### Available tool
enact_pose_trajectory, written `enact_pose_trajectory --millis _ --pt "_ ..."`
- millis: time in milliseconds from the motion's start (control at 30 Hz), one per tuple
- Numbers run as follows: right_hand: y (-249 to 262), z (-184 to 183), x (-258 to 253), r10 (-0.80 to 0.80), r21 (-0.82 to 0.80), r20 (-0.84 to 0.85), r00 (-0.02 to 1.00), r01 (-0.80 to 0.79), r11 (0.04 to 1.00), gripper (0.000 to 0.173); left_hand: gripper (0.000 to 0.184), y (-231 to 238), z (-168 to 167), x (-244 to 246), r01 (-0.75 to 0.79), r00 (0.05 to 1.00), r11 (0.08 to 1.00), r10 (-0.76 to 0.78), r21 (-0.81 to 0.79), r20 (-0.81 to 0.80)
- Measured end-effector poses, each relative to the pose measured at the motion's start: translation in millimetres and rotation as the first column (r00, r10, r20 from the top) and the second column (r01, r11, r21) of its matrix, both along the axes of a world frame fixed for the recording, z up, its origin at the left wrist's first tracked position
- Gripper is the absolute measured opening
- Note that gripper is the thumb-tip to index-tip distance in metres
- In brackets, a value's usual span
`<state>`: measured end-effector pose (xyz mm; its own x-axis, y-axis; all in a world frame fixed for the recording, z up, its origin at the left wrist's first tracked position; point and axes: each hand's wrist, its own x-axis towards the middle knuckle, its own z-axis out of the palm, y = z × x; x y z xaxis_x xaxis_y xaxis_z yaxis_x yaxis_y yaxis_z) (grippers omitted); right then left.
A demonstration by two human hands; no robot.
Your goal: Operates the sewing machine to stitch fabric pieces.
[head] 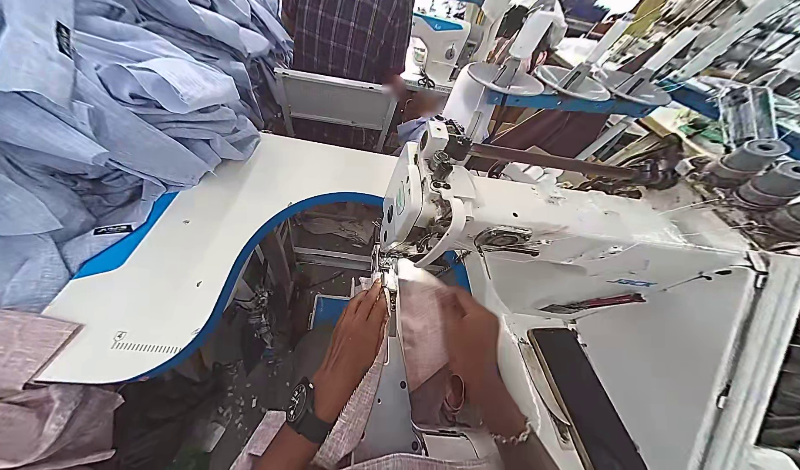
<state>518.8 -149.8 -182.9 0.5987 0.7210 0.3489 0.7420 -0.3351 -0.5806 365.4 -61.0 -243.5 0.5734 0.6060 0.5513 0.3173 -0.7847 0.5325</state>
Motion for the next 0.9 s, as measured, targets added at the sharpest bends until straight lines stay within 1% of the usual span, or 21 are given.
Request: enact_pose_trajectory --millis 33,67,100,133,167,200,233,300,333,400,500,567,667,700,767,833,900 --pt "-1.0 1.3 8.7 -0.084 -0.008 -0.061 0.995 0.084 0.996 0.028 0.026 -0.2 0.1 -0.6 0.004 1.0 1.0 -0.004 -0.001 0.005" --pt "-2.5 1.0 12.0 -0.11 -0.016 -0.066 0.992 0.109 0.994 0.028 0.026 -0.2 0.1 -0.2 0.006 1.0 1.0 -0.006 0.006 0.015" --pt "-4.1 0.2 8.5 -0.067 -0.021 -0.016 0.998 0.067 0.998 0.028 0.026 0.7 0.0 1.2 0.004 1.0 1.0 -0.004 0.012 0.023" --pt "-4.6 -1.7 0.0 0.026 -0.017 0.057 0.998 -0.025 1.0 0.025 0.027 1.7 0.1 3.0 0.001 1.0 1.0 -0.001 0.018 0.028" --pt "-3.4 -9.0 -9.3 0.133 0.025 0.173 0.976 -0.139 0.99 0.02 0.027 1.1 -0.1 3.1 0.001 1.0 1.0 -0.002 0.016 0.028" --pt "0.9 -19.4 -15.1 0.214 0.087 0.29 0.933 -0.248 0.965 0.018 0.027 0.5 -0.4 1.6 0.006 1.0 1.0 -0.006 0.015 0.019" --pt "6.7 -27.2 -17.7 0.273 0.13 0.347 0.897 -0.334 0.934 0.016 0.027 0.7 -0.4 -0.3 0.012 1.0 1.0 -0.012 0.011 0.009" --pt "12.9 -32.5 -14.8 0.37 0.132 0.35 0.861 -0.436 0.89 0.015 0.028 1.3 -0.2 -1.6 0.016 1.0 1.0 -0.016 0.0 0.007" --pt "13.0 -32.4 -12.3 0.402 0.104 0.331 0.854 -0.456 0.884 0.014 0.029 1.3 -0.1 -1.2 0.016 1.0 1.0 -0.016 -0.009 0.01" --pt "8.8 -30.9 -10.9 0.446 0.029 0.3 0.844 -0.475 0.879 0.012 0.031 0.5 0.3 -0.6 0.016 0.999 0.999 -0.014 -0.042 0.036" --pt "-0.5 -29.0 -11.8 0.486 -0.093 0.361 0.796 -0.488 0.868 0.01 0.041 -1.8 3.9 -3.1 0.029 0.998 0.99 -0.021 -0.141 0.06" --pt "-3.9 -27.2 -12.2 0.496 -0.138 0.426 0.756 -0.488 0.862 0.011 0.041 -1.0 3.3 -3.7 0.036 0.998 0.992 -0.03 -0.119 0.054" --pt "-5.4 -23.2 -13.8 0.51 -0.192 0.461 0.726 -0.48 0.856 0.012 0.035 2.2 -1.2 -3.7 0.055 0.998 0.996 -0.052 -0.072 0.036" --pt "-5.4 -21.9 -14.5 0.512 -0.206 0.464 0.723 -0.474 0.856 0.012 0.035 2.0 -1.4 -3.7 0.051 0.998 0.996 -0.049 -0.072 0.03" --pt "-5.2 -18.1 -18.2 0.511 -0.218 0.444 0.736 -0.464 0.859 0.013 0.038 0.0 3.3 -4.8 0.045 0.999 0.99 -0.043 -0.137 0.016" --pt "-1.9 -14.7 -21.6 0.503 -0.213 0.41 0.76 -0.457 0.864 0.016 0.046 -3.7 8.5 -4.8 0.021 1.0 0.977 -0.018 -0.211 0.018" --pt "6.2 -12.2 -23.0 0.488 -0.193 0.357 0.796 -0.449 0.873 0.016 0.051 -6.7 6.7 -5.2 0.007 0.999 0.975 0.0 -0.224 0.033"
